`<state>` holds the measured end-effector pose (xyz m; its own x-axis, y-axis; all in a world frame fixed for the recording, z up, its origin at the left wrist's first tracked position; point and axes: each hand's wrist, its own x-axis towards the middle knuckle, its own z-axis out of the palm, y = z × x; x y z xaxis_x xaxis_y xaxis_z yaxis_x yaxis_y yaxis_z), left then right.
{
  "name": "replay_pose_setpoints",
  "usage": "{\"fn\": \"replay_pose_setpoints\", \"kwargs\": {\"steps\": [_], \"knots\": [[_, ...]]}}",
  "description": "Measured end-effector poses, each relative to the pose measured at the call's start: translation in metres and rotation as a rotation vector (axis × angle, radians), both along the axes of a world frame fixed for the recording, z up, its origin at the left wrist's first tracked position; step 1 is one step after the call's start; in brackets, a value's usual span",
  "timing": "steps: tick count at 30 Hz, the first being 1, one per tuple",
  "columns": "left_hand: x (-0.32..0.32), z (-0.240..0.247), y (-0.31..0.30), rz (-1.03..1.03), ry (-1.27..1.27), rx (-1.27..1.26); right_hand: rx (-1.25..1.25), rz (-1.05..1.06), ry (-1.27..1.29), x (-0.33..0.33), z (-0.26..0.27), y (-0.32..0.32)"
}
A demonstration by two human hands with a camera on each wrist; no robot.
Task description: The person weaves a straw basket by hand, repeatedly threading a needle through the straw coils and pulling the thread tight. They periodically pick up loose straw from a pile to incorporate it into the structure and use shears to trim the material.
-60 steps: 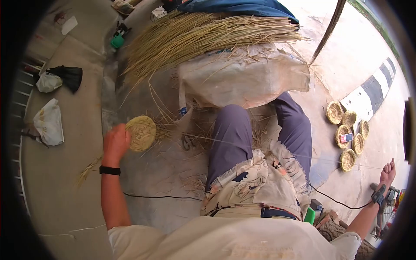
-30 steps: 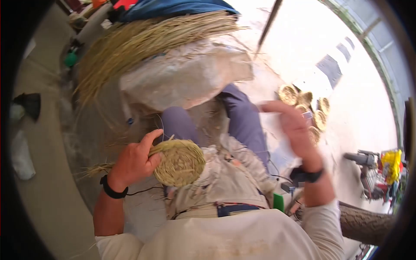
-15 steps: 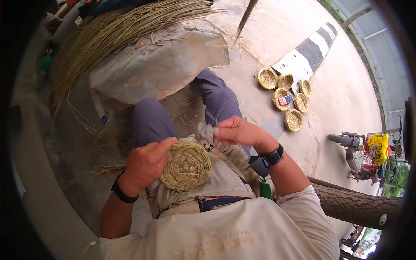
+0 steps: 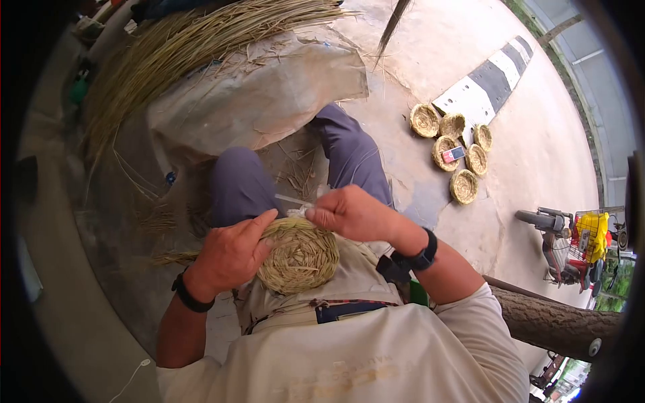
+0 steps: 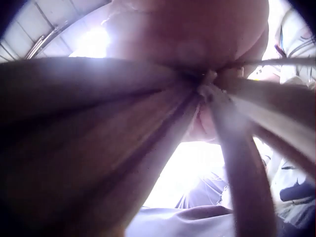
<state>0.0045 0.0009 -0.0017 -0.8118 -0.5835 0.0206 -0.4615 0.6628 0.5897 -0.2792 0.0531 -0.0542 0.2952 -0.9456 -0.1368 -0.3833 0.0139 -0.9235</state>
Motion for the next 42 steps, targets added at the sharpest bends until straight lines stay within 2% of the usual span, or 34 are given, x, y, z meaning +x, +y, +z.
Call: {"fn": "replay_pose_setpoints", "kwargs": {"steps": [3, 5, 9, 12, 15, 16, 18, 20, 22, 23, 25, 26, 29, 32, 35, 38, 40, 42], "knots": [[0.014, -0.003, 0.001, 0.008, -0.037, 0.065, -0.157, 0.025, 0.116, 0.004, 0.014, 0.011], [0.022, -0.005, 0.002, 0.009, -0.070, 0.122, -0.142, 0.029, 0.098, 0.001, 0.020, 0.016], [0.008, -0.020, 0.014, 0.073, 0.060, 0.094, -0.070, -0.009, 0.051, -0.010, 0.016, 0.030], [-0.006, -0.027, 0.015, 0.071, 0.146, 0.031, 0.039, -0.124, -0.205, -0.019, -0.007, 0.037], [-0.014, -0.027, 0.014, 0.047, 0.147, -0.032, 0.398, -0.508, -0.647, -0.050, 0.004, 0.021], [-0.016, -0.023, 0.013, 0.036, 0.130, -0.049, 0.341, -0.491, -1.002, -0.059, 0.005, 0.009], [-0.019, -0.016, 0.012, 0.011, 0.098, -0.074, 0.246, -0.518, -1.316, -0.041, 0.018, -0.024], [-0.019, -0.010, 0.012, -0.012, 0.068, -0.090, 0.138, -0.501, -1.141, 0.009, 0.055, -0.043], [0.002, -0.028, 0.016, -0.109, 0.165, -0.391, -0.107, 0.015, -0.798, 0.052, 0.074, -0.032], [0.012, -0.033, 0.018, -0.153, 0.209, -0.543, -0.462, 0.344, -0.463, 0.074, 0.065, -0.021], [0.006, -0.011, 0.016, 0.001, 0.125, -0.174, -0.690, 0.736, -0.107, 0.090, 0.067, 0.003], [0.005, -0.005, 0.014, 0.078, 0.089, 0.017, -0.571, 0.812, -0.114, 0.084, 0.074, 0.015], [0.011, -0.013, 0.015, 0.180, 0.080, 0.135, -0.442, 0.587, -0.492, 0.082, 0.033, 0.029], [0.011, -0.017, 0.006, 0.125, 0.122, 0.214, -0.265, 0.634, -0.472, 0.079, 0.022, 0.026], [0.004, -0.008, 0.003, 0.104, 0.177, 0.243, -0.340, 0.669, -0.374, 0.079, 0.023, 0.025], [0.002, -0.014, 0.005, 0.240, 0.038, 0.260, -0.440, 0.622, -0.307, 0.071, 0.025, 0.025], [0.005, -0.018, 0.006, 0.316, 0.097, 0.265, -0.537, 0.513, -0.175, 0.046, 0.043, 0.025], [0.013, -0.021, 0.005, 0.404, 0.118, 0.252, -0.469, 0.369, 0.006, 0.001, 0.059, 0.028]]}}
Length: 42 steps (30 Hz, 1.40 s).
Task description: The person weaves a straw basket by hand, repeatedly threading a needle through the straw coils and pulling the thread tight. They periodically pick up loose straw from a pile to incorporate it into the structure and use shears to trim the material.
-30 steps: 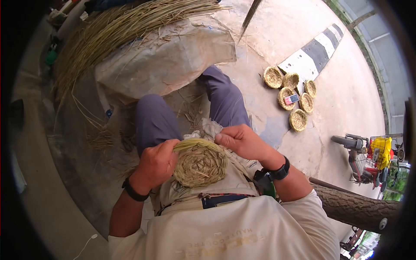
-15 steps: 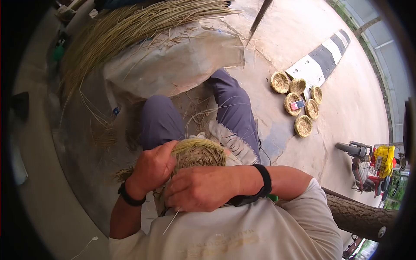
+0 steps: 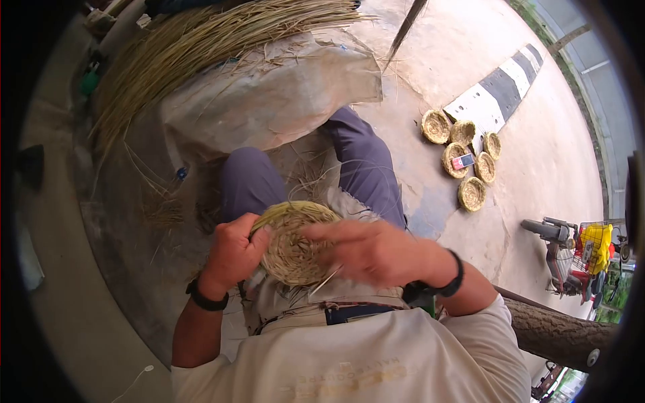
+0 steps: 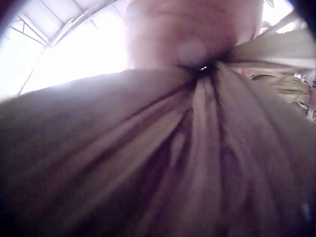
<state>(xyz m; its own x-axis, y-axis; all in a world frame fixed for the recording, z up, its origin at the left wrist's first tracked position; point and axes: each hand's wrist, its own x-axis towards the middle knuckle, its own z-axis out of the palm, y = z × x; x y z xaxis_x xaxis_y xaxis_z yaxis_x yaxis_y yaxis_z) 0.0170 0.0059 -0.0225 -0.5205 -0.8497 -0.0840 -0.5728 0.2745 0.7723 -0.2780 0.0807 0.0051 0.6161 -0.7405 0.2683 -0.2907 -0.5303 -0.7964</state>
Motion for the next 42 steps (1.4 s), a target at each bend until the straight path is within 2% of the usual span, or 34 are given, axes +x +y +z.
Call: {"fn": "replay_pose_setpoints", "kwargs": {"steps": [1, 2, 4, 6, 8, 10, 14, 15, 18, 19, 20, 21, 22, 23, 27, 34, 42], "knots": [[0.008, 0.000, -0.003, 0.047, -0.019, -0.011, 0.092, -0.117, 0.107, -0.030, 0.004, 0.005], [0.017, 0.001, -0.007, 0.093, -0.040, -0.026, 0.060, -0.325, 0.157, -0.058, 0.001, 0.011], [0.034, 0.002, -0.019, 0.185, -0.077, -0.125, 0.493, -0.872, 0.218, -0.108, 0.015, 0.026], [0.053, 0.008, -0.030, 0.270, -0.130, -0.207, 0.371, -1.176, 0.261, -0.172, 0.001, 0.049], [0.069, 0.017, -0.040, 0.334, -0.197, -0.269, 0.209, -1.270, 0.155, -0.236, -0.016, 0.078], [0.077, 0.022, -0.044, 0.339, -0.250, -0.330, 0.298, -1.326, -0.007, -0.237, 0.000, 0.090], [0.101, 0.023, -0.054, 0.372, -0.303, -0.392, 0.249, -1.243, 0.016, -0.231, 0.000, 0.093], [0.103, 0.027, -0.054, 0.379, -0.312, -0.393, 0.329, -1.267, -0.069, -0.218, 0.008, 0.087], [0.093, 0.035, -0.047, 0.368, -0.318, -0.366, 0.398, -1.079, -0.118, -0.155, 0.003, 0.064], [0.080, 0.035, -0.041, 0.342, -0.301, -0.346, 0.457, -0.951, -0.041, -0.117, 0.011, 0.052], [0.067, 0.034, -0.036, 0.312, -0.281, -0.325, 0.334, -0.666, -0.013, -0.087, 0.003, 0.043], [0.056, 0.032, -0.030, 0.280, -0.260, -0.314, 0.149, -0.506, 0.036, -0.047, 0.001, 0.030], [0.046, 0.030, -0.024, 0.246, -0.238, -0.301, 0.061, -0.365, 0.045, -0.011, 0.010, 0.017], [0.037, 0.028, -0.019, 0.216, -0.216, -0.287, 0.023, -0.332, 0.066, 0.019, 0.001, 0.011], [0.016, 0.037, -0.003, 0.162, -0.113, -0.280, 0.090, -0.365, 0.096, 0.070, -0.015, -0.007], [0.007, 0.035, -0.002, 0.135, -0.039, -0.272, 0.148, -0.357, 0.167, 0.069, -0.014, -0.011], [0.000, 0.037, -0.002, 0.128, -0.066, -0.279, 0.066, -0.404, 0.160, 0.077, -0.024, -0.009]]}}
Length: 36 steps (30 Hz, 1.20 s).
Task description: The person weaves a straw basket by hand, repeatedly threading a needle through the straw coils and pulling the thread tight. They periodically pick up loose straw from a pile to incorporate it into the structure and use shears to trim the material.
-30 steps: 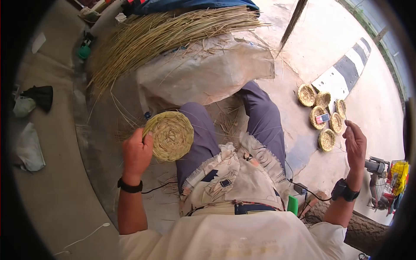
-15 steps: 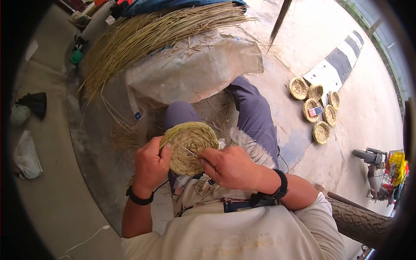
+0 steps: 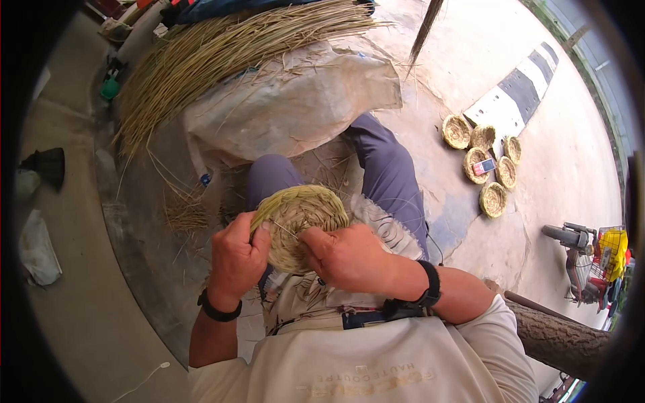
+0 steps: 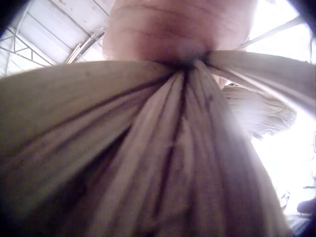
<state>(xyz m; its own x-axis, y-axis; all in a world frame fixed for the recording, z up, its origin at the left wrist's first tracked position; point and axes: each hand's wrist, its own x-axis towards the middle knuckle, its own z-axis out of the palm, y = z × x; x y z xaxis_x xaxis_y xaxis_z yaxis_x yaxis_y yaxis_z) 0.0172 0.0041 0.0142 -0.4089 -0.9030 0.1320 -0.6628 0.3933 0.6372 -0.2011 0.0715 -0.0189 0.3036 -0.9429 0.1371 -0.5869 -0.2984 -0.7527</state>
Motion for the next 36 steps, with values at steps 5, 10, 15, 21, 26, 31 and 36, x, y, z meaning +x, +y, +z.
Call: {"fn": "replay_pose_setpoints", "kwargs": {"steps": [5, 10, 15, 21, 26, 31, 36], "knots": [[-0.010, -0.009, 0.011, 0.017, -0.006, -0.061, 0.079, -0.037, -0.059, 0.013, -0.006, -0.011], [-0.006, -0.016, 0.011, -0.033, -0.046, -0.128, 0.075, -0.023, -0.320, 0.008, -0.010, -0.021], [0.002, -0.010, 0.003, -0.057, -0.094, -0.193, 0.181, 0.056, -0.249, -0.001, 0.002, -0.015], [-0.001, -0.006, -0.001, -0.224, -0.167, -0.289, 0.003, -0.019, -0.068, -0.011, 0.027, -0.018], [-0.012, 0.000, 0.002, -0.402, -0.263, -0.334, -0.217, -0.077, 0.064, -0.023, 0.035, -0.057], [-0.018, 0.001, 0.002, -0.425, -0.269, -0.383, -0.053, -0.003, -0.032, -0.015, 0.028, -0.085], [-0.014, 0.003, 0.004, -0.458, -0.270, -0.368, -0.019, -0.076, -0.390, -0.017, 0.028, -0.099]]}}
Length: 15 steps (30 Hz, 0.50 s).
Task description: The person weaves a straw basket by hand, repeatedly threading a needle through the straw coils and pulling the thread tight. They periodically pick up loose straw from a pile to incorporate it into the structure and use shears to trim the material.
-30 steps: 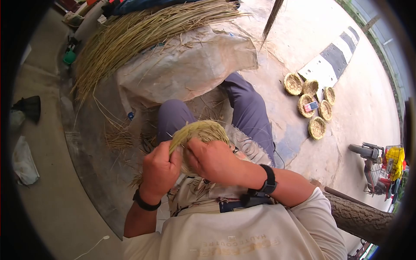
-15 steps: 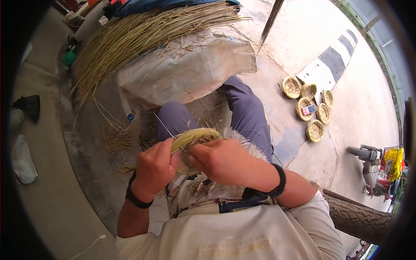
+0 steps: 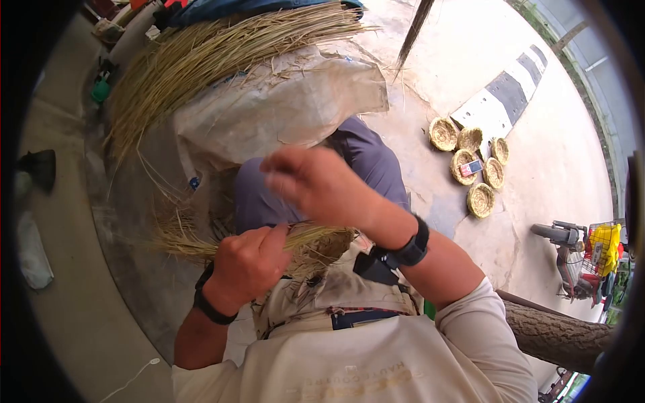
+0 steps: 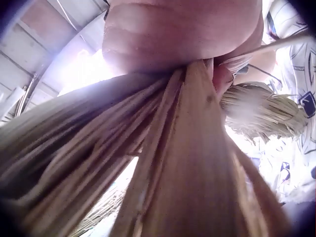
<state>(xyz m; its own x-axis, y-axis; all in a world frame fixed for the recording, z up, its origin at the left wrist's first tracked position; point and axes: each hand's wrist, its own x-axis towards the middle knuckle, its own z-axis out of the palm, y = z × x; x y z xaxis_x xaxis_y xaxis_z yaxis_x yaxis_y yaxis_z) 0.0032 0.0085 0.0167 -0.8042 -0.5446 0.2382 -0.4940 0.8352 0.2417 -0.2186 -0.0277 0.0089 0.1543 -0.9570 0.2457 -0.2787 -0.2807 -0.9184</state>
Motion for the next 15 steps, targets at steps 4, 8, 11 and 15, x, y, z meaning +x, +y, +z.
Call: {"fn": "replay_pose_setpoints", "kwargs": {"steps": [4, 8, 11, 15], "knots": [[0.011, -0.002, -0.010, 0.048, -0.025, 0.016, 0.112, 0.175, -0.490, -0.004, 0.011, 0.024], [0.055, 0.006, -0.032, 0.210, -0.050, -0.009, 0.174, 0.357, -1.337, -0.081, 0.046, 0.034], [0.118, 0.019, -0.053, 0.367, -0.116, -0.070, 0.034, -0.160, -0.728, -0.157, 0.071, 0.090], [0.190, 0.043, -0.064, 0.557, -0.252, -0.100, 0.088, -0.683, -0.018, -0.296, 0.044, 0.143]]}}
